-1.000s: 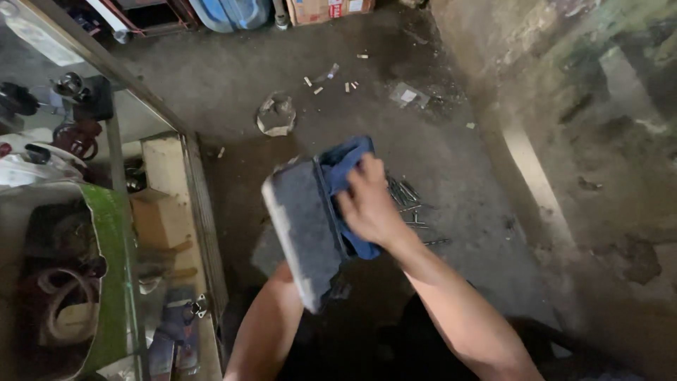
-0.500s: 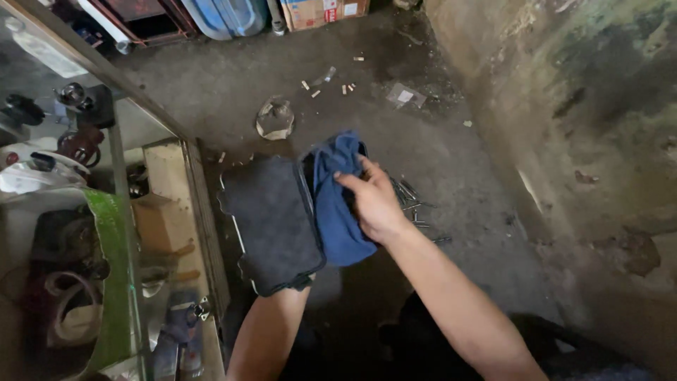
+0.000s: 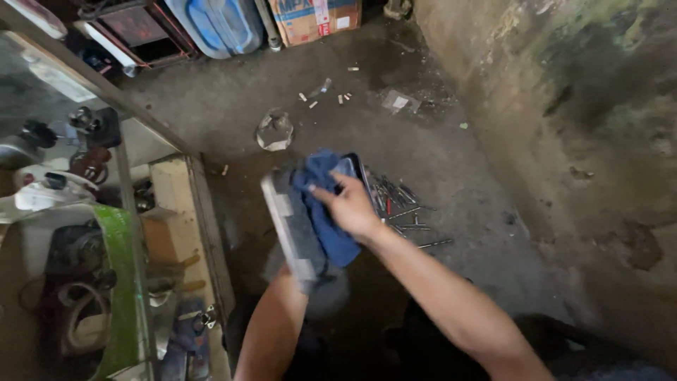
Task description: Cleaning a black plastic tool case using a cloth.
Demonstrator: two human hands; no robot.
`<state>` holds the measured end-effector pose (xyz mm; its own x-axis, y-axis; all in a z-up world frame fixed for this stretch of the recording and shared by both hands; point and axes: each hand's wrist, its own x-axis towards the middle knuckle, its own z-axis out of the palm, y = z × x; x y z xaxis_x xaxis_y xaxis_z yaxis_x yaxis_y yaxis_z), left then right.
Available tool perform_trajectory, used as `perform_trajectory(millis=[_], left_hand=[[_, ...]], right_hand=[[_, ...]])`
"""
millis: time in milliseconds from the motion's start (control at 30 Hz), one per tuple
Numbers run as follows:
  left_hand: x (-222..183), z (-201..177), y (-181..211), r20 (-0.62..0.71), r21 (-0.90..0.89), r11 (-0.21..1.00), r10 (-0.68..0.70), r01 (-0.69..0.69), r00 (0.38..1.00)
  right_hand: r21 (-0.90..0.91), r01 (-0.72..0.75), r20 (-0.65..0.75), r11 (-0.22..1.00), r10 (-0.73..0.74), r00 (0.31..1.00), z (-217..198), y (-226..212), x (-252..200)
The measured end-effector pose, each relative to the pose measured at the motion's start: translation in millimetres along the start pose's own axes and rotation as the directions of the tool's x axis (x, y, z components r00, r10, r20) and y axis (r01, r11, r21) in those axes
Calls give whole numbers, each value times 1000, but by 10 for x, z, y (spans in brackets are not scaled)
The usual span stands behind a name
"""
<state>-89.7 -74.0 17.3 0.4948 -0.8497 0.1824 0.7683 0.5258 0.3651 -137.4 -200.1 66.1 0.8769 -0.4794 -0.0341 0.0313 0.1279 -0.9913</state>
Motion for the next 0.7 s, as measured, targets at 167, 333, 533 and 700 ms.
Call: perform_trajectory(millis=[167, 333, 533, 700], left_hand=[[117, -40, 36, -33, 6, 999, 35, -35, 999], [21, -168, -35, -114, 2, 999, 36, -36, 993], [-13, -392, 22, -193, 19, 998, 66, -64, 979], [51, -467, 89, -247, 35, 996, 92, -87, 965]], right_hand=[[-374, 232, -15, 898, -256, 967, -48, -814, -104], [-737, 419, 115, 531, -512, 851, 55, -806, -152], [-744, 547, 372, 384, -443, 816, 167, -737, -146], [-603, 585, 545, 543, -254, 799, 154, -749, -309]])
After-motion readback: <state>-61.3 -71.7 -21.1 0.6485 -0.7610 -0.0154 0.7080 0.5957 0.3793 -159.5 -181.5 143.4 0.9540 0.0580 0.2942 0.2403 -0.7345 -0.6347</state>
